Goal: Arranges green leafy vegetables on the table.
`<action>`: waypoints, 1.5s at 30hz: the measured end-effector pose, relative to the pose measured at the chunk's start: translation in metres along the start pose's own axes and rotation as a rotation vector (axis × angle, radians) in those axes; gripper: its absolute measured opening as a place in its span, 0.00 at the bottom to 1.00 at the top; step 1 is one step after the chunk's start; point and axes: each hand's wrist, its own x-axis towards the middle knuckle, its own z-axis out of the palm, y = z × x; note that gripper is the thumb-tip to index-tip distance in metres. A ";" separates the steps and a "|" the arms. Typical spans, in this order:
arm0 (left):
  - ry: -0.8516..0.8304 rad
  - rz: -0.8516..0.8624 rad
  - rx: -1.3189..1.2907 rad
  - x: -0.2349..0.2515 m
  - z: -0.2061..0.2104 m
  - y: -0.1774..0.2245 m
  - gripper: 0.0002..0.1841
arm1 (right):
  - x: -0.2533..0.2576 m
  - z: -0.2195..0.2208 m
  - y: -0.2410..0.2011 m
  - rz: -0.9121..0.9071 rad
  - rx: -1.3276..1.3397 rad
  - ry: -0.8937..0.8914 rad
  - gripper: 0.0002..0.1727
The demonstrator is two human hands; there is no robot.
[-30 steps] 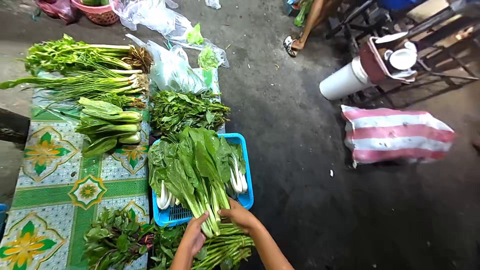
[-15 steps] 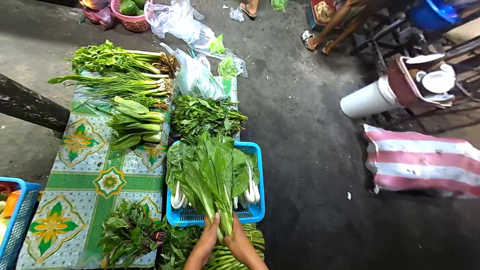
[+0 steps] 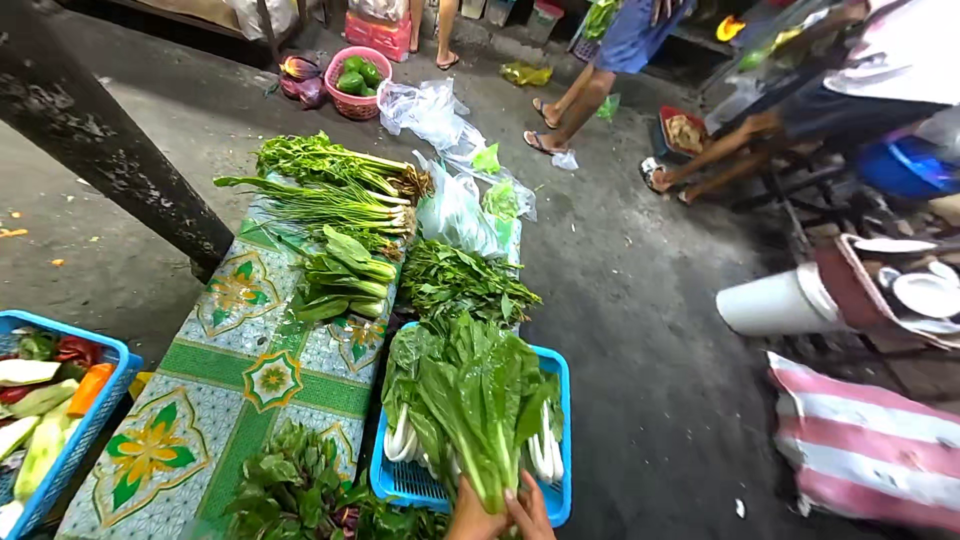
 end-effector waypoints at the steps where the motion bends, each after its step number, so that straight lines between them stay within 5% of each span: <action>1: -0.040 -0.029 0.109 0.004 0.001 0.004 0.62 | 0.012 0.001 0.010 0.002 -0.071 0.024 0.45; 4: -0.145 -0.186 0.240 0.009 -0.005 0.023 0.63 | 0.036 0.011 0.017 0.134 -0.162 0.070 0.43; 7: -0.289 -0.251 0.081 -0.008 -0.052 0.037 0.56 | 0.037 0.023 0.008 0.207 -0.252 0.203 0.42; 10: -0.218 -0.132 -0.172 -0.031 -0.147 0.037 0.30 | 0.029 0.042 -0.024 -0.008 -0.486 0.493 0.53; 12: -0.011 -0.041 -0.288 -0.039 -0.222 0.035 0.22 | 0.036 0.075 -0.066 -0.280 -0.592 0.545 0.60; 16: 0.337 0.022 -0.302 -0.034 -0.355 0.031 0.23 | 0.106 0.177 -0.159 -0.585 -0.839 0.146 0.67; 19: 0.396 0.038 -0.309 -0.021 -0.407 0.039 0.22 | 0.175 0.250 -0.242 -0.486 -1.133 -0.145 0.69; 24: 0.192 0.056 -0.312 0.028 -0.406 0.055 0.21 | 0.287 0.302 -0.283 -0.353 -1.273 -0.287 0.63; 29: -0.027 0.065 -0.497 0.095 -0.365 0.107 0.27 | 0.327 0.307 -0.300 -0.226 -1.357 -0.409 0.65; 35: 0.102 0.147 -0.679 0.152 -0.341 0.147 0.24 | 0.332 0.318 -0.301 -0.153 -1.429 -0.427 0.72; 45: 0.295 0.183 -0.841 0.122 -0.347 0.105 0.24 | 0.264 0.346 -0.264 -0.130 -1.296 -0.586 0.61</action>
